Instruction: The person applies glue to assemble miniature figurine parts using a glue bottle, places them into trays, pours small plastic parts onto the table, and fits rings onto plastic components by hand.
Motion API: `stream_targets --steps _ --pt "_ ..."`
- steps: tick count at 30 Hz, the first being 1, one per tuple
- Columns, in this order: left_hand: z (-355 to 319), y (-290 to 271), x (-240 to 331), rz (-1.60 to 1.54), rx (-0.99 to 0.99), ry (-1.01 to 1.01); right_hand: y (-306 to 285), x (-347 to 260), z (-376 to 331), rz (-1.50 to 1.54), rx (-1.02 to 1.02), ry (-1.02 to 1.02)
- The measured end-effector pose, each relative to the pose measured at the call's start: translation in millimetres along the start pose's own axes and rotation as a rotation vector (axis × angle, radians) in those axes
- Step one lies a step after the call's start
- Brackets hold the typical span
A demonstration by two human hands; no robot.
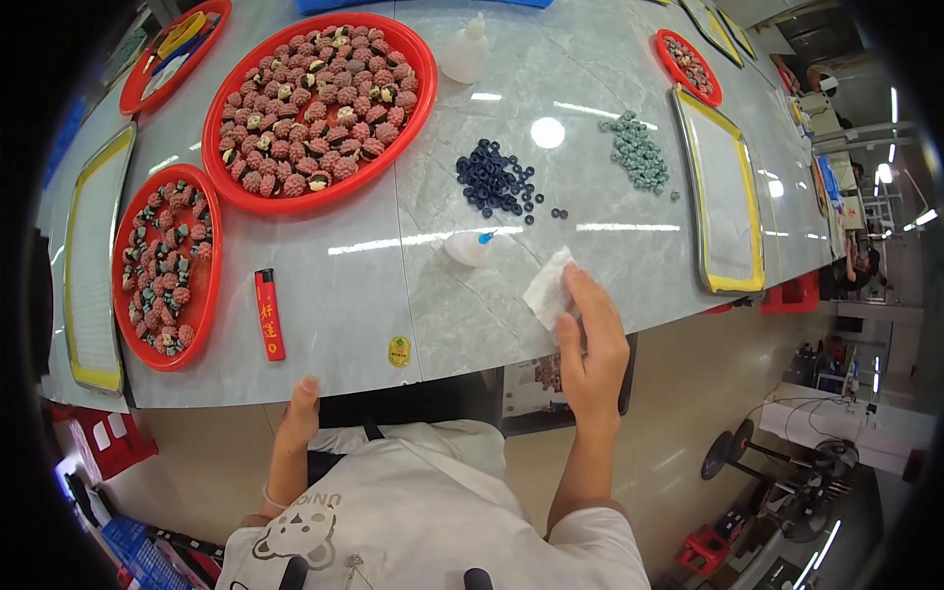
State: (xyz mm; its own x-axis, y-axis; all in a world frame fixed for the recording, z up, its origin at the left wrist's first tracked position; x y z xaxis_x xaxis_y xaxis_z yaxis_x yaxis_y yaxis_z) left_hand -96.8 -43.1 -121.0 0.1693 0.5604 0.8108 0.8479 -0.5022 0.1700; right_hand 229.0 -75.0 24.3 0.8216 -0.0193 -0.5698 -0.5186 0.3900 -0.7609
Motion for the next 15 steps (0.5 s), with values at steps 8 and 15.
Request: stream_targets --steps 8,15 --pt "9.4 -8.8 -19.3 -0.009 -0.023 0.001 -2.0 2.1 31.2 -0.227 0.104 -0.019" --pt "9.4 -5.6 -19.0 -0.08 0.007 -0.023 34.7 -8.4 61.7 0.005 0.034 -0.029"
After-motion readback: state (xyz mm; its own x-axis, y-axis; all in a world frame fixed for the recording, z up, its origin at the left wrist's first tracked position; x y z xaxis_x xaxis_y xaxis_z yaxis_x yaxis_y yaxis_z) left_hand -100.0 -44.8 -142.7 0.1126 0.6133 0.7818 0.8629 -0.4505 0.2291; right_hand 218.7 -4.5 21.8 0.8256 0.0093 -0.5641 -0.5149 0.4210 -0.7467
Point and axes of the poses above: each hand's wrist, its own z-axis towards the middle knuckle, its own y-axis out of the palm, x = y × z, the point moved 3 cm from there along z, towards the middle knuckle, and after that the axes turned 7 degrees about -y, right-handed, at the moved point
